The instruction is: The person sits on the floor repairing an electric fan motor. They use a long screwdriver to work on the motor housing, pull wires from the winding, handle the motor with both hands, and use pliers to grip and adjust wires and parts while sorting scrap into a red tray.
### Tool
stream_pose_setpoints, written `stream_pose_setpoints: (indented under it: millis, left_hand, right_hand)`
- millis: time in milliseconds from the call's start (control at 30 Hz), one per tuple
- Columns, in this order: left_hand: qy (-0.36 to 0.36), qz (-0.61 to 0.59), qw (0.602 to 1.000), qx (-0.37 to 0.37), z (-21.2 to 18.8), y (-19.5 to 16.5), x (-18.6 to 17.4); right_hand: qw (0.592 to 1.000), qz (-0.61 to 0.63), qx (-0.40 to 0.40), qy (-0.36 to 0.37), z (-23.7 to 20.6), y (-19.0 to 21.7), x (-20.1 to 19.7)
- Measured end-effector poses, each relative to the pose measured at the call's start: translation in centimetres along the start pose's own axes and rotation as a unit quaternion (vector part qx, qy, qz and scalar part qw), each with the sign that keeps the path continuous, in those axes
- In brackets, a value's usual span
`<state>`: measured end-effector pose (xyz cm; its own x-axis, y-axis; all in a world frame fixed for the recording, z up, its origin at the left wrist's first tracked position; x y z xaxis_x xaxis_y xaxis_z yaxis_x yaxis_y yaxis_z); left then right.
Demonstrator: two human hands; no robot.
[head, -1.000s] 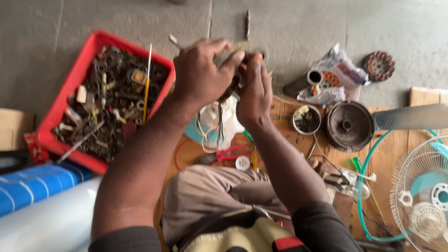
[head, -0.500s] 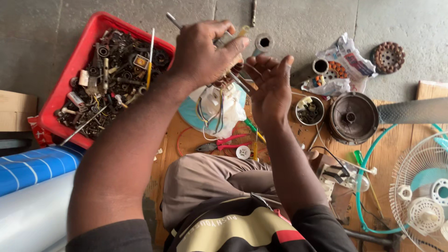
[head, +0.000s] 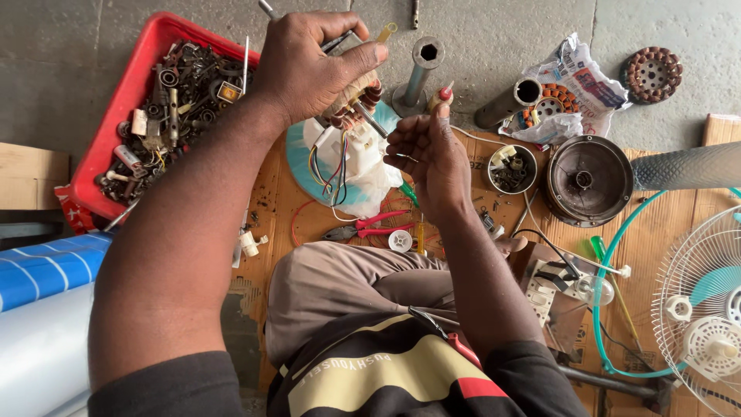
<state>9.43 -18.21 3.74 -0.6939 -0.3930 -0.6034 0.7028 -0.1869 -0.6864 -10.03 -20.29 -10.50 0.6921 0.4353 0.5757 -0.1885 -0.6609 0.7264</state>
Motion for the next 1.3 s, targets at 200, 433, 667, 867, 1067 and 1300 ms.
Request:
stream_pose_setpoints:
  millis: [200, 433, 667, 867, 1067, 1300]
  left_hand:
    - [0.007, -0.018, 0.999, -0.033, 0.1, 1.0, 0.3]
    - [-0.02, 0.018, 1.0, -0.009, 0.2, 1.0, 0.0]
    - [-0.007, -0.003, 0.999, -0.049, 0.8, 1.6, 1.0]
    - [0.061, -0.103, 0.986, -0.12, 0.7, 2.5, 1.8]
    - [0.058, -0.124, 0.981, -0.14, 0.8, 2.4, 1.9]
    - [0.088, -0.205, 0.953, -0.207, -0.1, 2.5, 2.2]
  right_hand:
    - [1.0, -0.012, 0.021, 0.0, 0.6, 0.6, 0.8]
    - [0.968, -0.229, -0.103, -0.008, 0.0, 3.5, 3.8]
    - [0.889, -0.418, -0.186, -0.022, 1.5, 6.7, 9.0]
    - [0.722, -0.598, -0.335, -0.094, 0.3, 9.1, 12.4]
    - [0.84, -0.475, -0.255, -0.063, 1.4, 8.6, 10.4]
    - [0.973, -0.226, 0.0, -0.051, 3.9, 5.5, 7.0]
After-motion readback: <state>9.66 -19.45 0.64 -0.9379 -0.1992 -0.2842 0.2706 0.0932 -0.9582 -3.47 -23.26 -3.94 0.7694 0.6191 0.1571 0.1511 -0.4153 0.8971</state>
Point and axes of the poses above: each hand's wrist, its own z-axis towards the middle knuckle, its own x-axis out of the palm, y = z × x, the point moved 10 cm from there along z, towards the middle knuckle, and after that the axes turned 8 degrees about x, right-handed, at the moved point
